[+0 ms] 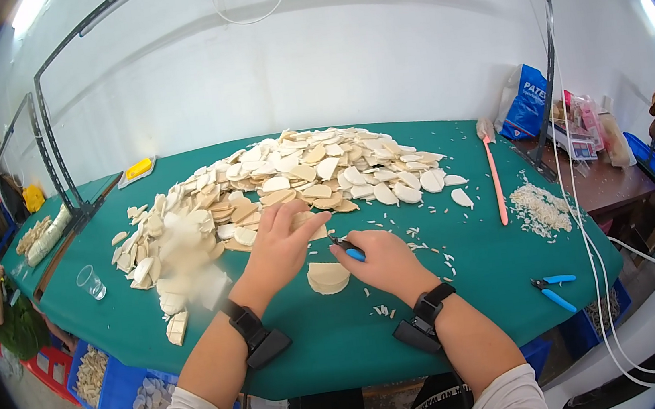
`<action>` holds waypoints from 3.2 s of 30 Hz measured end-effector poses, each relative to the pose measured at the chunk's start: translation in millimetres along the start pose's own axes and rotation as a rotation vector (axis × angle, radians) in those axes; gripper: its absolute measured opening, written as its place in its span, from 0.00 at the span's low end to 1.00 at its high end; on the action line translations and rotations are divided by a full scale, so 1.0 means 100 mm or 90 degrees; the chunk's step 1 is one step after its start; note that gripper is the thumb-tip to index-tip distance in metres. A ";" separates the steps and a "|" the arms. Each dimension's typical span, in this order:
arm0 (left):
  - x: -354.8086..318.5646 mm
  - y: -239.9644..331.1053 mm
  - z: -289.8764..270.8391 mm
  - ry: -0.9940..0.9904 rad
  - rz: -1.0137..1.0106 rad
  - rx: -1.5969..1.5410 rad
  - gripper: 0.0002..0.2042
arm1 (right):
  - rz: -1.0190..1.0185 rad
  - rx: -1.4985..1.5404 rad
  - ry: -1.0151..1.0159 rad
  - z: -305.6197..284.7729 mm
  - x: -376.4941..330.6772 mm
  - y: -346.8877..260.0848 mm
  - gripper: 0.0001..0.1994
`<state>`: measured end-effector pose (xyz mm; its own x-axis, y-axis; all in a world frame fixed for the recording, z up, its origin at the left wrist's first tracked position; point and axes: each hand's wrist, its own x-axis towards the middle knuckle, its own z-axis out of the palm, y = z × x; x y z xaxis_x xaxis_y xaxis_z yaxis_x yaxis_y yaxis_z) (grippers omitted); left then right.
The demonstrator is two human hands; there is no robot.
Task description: Trimming small semi-circular white pieces with blue nippers on a workbench.
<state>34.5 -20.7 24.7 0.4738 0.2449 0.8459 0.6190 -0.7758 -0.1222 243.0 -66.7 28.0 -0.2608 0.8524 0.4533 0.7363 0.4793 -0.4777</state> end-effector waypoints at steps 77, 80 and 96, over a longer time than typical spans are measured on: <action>-0.03 0.02 -0.15 -0.490 -0.215 -0.247 0.31 | 0.103 0.194 0.175 0.07 0.03 0.06 0.15; 0.03 0.07 -0.28 -0.629 -0.217 -0.219 0.33 | 0.095 0.178 0.173 0.06 0.03 0.04 0.15; -0.05 -0.02 -0.09 -0.649 -0.272 -0.306 0.30 | 0.096 0.194 0.171 0.07 0.02 0.05 0.15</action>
<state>25.3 -25.6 25.8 0.6985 0.7134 -0.0555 0.6529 -0.6037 0.4574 242.1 -60.6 21.3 0.0373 0.8523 0.5218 0.5258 0.4273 -0.7355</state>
